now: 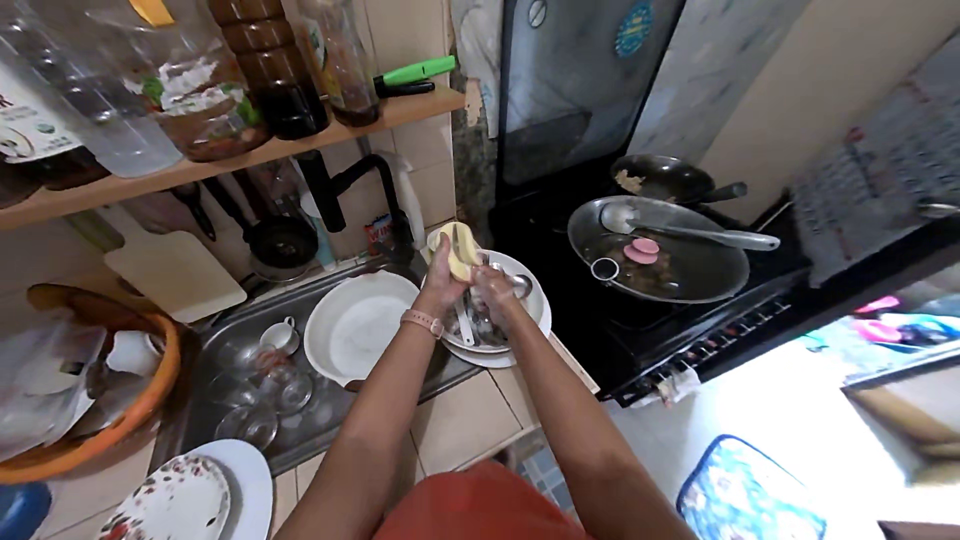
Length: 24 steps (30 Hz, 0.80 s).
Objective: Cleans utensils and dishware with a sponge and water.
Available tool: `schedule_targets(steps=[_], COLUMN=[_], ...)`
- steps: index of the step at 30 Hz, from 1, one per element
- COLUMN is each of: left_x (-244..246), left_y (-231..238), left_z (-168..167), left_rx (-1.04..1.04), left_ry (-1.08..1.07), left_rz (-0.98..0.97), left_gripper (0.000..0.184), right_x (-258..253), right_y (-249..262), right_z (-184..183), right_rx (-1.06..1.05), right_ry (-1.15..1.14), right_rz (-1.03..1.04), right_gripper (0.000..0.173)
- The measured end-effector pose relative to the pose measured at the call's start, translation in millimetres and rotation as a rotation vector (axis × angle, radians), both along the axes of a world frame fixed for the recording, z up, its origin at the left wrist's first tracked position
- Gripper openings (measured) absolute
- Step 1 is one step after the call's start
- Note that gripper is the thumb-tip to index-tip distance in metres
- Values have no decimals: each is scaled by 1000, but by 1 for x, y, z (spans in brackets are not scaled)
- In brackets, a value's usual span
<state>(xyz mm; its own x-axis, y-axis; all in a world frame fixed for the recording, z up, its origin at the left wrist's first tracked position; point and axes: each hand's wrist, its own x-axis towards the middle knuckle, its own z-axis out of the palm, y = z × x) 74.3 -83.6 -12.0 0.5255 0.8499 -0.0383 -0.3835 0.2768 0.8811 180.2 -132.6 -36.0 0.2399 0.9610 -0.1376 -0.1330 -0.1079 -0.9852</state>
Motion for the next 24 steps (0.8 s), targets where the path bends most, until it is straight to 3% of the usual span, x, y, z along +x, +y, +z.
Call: schedule_targets(steps=[3, 6, 8, 12, 16, 20, 24], left_x=[8, -11, -23, -31, -33, -17, -17], left_y=[1, 2, 8, 23, 7, 28, 31], left_z=[4, 15, 26, 31, 22, -3, -9], left_rx=[-38, 71, 158, 228, 194, 150, 108], left_ry=[-5, 204, 348, 526, 750, 673, 477], left_rz=[240, 335, 375, 334, 228, 336, 455], left_gripper=[55, 64, 73, 72, 61, 54, 45], right_x=[0, 9, 20, 30, 6, 1, 12], right_y=[1, -5, -5, 20, 32, 26, 37], right_z=[2, 9, 7, -20, -16, -4, -15], right_rx=[-90, -171, -183, -234, -408, -463, -439], right_ry=[-64, -253, -494, -684, -815, -764, -689], right_rz=[159, 301, 345, 179, 94, 114, 105], right_gripper=[30, 33, 35, 45, 48, 45, 43])
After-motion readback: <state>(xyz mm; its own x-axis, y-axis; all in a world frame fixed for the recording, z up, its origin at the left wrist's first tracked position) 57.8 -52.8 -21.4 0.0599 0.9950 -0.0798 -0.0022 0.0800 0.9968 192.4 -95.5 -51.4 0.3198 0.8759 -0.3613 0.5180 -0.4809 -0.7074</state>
